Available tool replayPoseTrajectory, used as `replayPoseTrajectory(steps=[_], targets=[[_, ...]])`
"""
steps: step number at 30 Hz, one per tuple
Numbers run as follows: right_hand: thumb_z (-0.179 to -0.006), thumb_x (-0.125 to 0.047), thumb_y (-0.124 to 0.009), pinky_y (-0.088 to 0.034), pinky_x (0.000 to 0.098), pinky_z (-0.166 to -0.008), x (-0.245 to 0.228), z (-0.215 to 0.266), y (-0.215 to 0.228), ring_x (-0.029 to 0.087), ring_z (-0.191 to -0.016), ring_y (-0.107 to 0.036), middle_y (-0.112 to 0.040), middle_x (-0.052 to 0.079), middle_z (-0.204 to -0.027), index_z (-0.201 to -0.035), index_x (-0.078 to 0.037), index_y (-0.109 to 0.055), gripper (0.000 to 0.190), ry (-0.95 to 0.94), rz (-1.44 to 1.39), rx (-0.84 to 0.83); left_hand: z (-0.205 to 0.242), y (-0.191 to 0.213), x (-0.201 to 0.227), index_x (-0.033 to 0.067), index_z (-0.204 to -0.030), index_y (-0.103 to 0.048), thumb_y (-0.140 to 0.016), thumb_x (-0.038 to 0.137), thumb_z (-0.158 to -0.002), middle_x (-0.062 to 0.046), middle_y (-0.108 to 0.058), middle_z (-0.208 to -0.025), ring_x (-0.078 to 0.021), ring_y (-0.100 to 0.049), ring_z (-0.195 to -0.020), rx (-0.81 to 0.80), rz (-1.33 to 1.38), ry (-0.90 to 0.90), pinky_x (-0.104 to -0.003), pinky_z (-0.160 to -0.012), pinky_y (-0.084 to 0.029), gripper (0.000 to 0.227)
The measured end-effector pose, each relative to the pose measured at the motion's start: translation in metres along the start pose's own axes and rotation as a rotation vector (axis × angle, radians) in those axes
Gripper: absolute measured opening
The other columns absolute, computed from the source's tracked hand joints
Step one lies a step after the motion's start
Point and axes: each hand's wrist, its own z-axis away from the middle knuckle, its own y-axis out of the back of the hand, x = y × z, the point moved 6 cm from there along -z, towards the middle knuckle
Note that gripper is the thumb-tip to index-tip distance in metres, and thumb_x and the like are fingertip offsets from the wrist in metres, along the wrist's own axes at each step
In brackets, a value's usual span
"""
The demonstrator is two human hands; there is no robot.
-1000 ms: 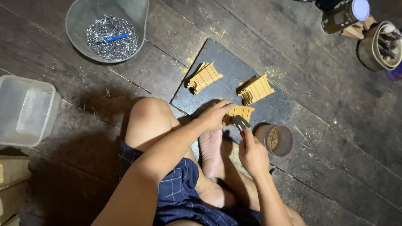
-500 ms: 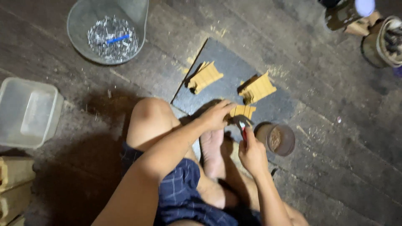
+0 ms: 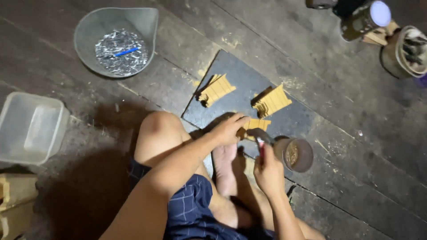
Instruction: Assembling small wooden slats into a larger structure using a hammer and small nails while sitting on the floor.
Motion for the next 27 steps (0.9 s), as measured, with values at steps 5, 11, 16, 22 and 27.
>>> replayPoseTrajectory(steps=[5, 11, 16, 22, 27], targets=[[-0.096, -0.019, -0.055, -0.056, 0.0644, -0.076, 0.006, 0.012, -0.013, 0.053, -0.085, -0.073, -0.072, 0.025, -0.085, -0.123, -0.018, -0.058, 0.027, -0.008, 0.068, -0.050, 0.005, -0.007, 0.001, 0.0104, -0.151, -0.053, -0.082, 0.002, -0.071, -0.017, -0.053, -0.150, -0.0415, -0.061, -0.135, -0.001, -0.026, -0.002, -0.044, -0.114, -0.053, 0.086], [-0.097, -0.015, -0.058, -0.059, 0.0533, -0.068, -0.022, 0.017, 0.017, 0.044, -0.079, -0.075, -0.074, 0.018, -0.084, -0.127, -0.021, -0.065, 0.031, 0.065, 0.118, 0.149, 0.011, 0.017, 0.027, 0.0095, -0.148, -0.056, -0.083, 0.008, -0.069, -0.015, -0.055, -0.147, -0.0402, -0.063, -0.132, 0.014, -0.072, -0.035, -0.044, -0.114, -0.052, 0.083], [-0.096, -0.012, -0.047, -0.053, 0.0634, -0.076, -0.048, 0.023, 0.039, 0.057, -0.081, -0.065, -0.068, 0.031, -0.096, -0.145, -0.022, -0.048, 0.050, -0.175, -0.097, -0.090, 0.012, 0.021, 0.034, 0.0249, -0.162, -0.038, -0.058, -0.012, -0.098, 0.000, -0.033, -0.170, -0.0118, -0.060, -0.071, -0.254, 0.281, 0.438, -0.025, -0.053, -0.045, 0.077], [-0.095, -0.017, -0.051, -0.051, 0.0667, -0.073, 0.001, 0.025, 0.000, 0.060, -0.079, -0.064, -0.069, 0.031, -0.093, -0.133, -0.012, -0.058, 0.039, -0.098, -0.024, 0.014, 0.013, 0.030, 0.045, 0.0204, -0.167, -0.028, -0.057, -0.011, -0.100, -0.002, -0.035, -0.170, -0.0110, -0.060, -0.067, -0.273, 0.365, 0.536, -0.025, -0.049, -0.044, 0.079], [-0.093, -0.018, -0.057, -0.049, 0.0620, -0.069, 0.058, 0.039, -0.040, 0.055, -0.077, -0.068, -0.072, 0.027, -0.092, -0.132, -0.012, -0.052, 0.040, -0.089, -0.072, -0.091, -0.012, -0.011, -0.002, 0.0178, -0.164, -0.037, -0.069, 0.002, -0.085, -0.014, -0.035, -0.167, -0.0303, -0.054, -0.137, -0.147, -0.033, 0.088, -0.035, -0.108, -0.049, 0.087]])
